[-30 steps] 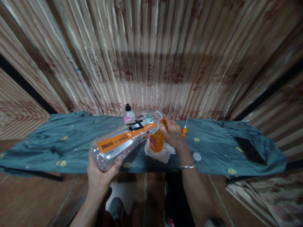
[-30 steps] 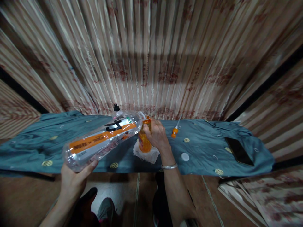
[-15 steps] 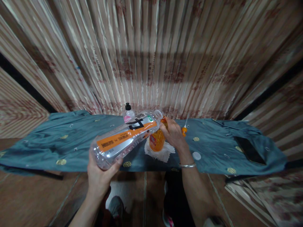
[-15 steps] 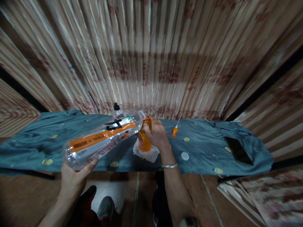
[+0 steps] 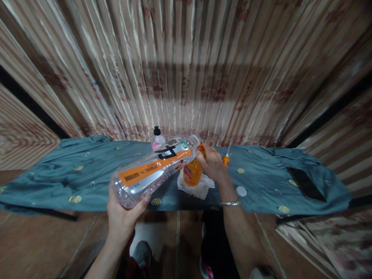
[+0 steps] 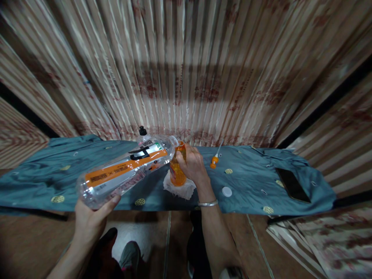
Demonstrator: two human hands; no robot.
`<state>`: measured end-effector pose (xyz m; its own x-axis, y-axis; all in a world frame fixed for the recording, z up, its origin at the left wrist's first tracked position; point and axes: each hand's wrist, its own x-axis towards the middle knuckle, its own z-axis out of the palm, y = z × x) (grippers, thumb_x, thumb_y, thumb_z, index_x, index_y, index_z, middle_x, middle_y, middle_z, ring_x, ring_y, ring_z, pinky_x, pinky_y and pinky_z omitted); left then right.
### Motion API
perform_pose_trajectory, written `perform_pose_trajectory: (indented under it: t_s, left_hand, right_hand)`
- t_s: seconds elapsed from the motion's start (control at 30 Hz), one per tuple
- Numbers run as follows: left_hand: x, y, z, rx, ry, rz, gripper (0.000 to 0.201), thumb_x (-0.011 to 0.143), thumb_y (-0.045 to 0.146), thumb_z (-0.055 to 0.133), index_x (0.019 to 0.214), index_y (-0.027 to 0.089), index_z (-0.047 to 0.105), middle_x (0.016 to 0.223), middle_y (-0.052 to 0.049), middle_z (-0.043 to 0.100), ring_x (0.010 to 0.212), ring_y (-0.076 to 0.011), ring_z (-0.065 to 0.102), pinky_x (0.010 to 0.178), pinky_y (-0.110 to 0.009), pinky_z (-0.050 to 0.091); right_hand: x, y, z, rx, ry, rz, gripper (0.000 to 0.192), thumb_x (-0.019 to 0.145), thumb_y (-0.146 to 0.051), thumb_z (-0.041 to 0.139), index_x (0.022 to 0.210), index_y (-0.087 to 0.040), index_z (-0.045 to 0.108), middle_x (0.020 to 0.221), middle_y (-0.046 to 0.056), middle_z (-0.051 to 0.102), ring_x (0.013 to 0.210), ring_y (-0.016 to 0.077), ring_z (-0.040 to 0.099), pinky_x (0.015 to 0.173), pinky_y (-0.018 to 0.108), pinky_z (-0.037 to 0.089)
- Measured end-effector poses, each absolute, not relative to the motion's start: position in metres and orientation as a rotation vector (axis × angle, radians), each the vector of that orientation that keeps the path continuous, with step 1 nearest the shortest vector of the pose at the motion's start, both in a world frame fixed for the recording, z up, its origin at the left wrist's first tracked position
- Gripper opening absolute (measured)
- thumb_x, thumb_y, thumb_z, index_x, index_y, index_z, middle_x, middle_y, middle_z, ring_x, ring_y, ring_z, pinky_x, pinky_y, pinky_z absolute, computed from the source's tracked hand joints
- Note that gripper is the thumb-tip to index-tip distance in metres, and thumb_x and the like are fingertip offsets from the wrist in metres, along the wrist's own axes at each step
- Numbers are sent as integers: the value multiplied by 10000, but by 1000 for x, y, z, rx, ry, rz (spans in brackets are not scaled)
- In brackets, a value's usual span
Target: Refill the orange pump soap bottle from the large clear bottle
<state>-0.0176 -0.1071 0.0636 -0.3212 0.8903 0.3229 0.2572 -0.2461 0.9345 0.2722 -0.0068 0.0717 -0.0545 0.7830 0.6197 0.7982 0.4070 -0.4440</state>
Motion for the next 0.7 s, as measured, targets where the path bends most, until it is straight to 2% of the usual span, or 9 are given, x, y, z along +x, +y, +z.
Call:
perform_pose_trajectory:
  t_s: [0.47, 0.7]
  left_hand:
    - [-11, -110, 72, 1359, 1506, 1606, 1022, 600, 500, 930, 1471, 131, 543, 1316, -188, 714, 1284, -435, 668, 1149, -559, 493]
    - [-12, -108, 72, 1369, 1517, 1597, 1040, 598, 474, 930, 1496, 149, 519, 1345, -182, 709, 1261, -408, 685, 1121, -532, 521]
  right_hand:
    - [272, -6, 71, -1370, -1826, -15, 227, 1018, -320, 478, 1139, -201, 628, 1045, 139, 760, 1014, 313, 706, 930, 463, 565]
    - [273, -6, 71, -1361, -1822, -3, 237, 1014, -313, 482, 1152, -198, 637, 1044, 134, 765, 1010, 310, 702, 928, 461, 563]
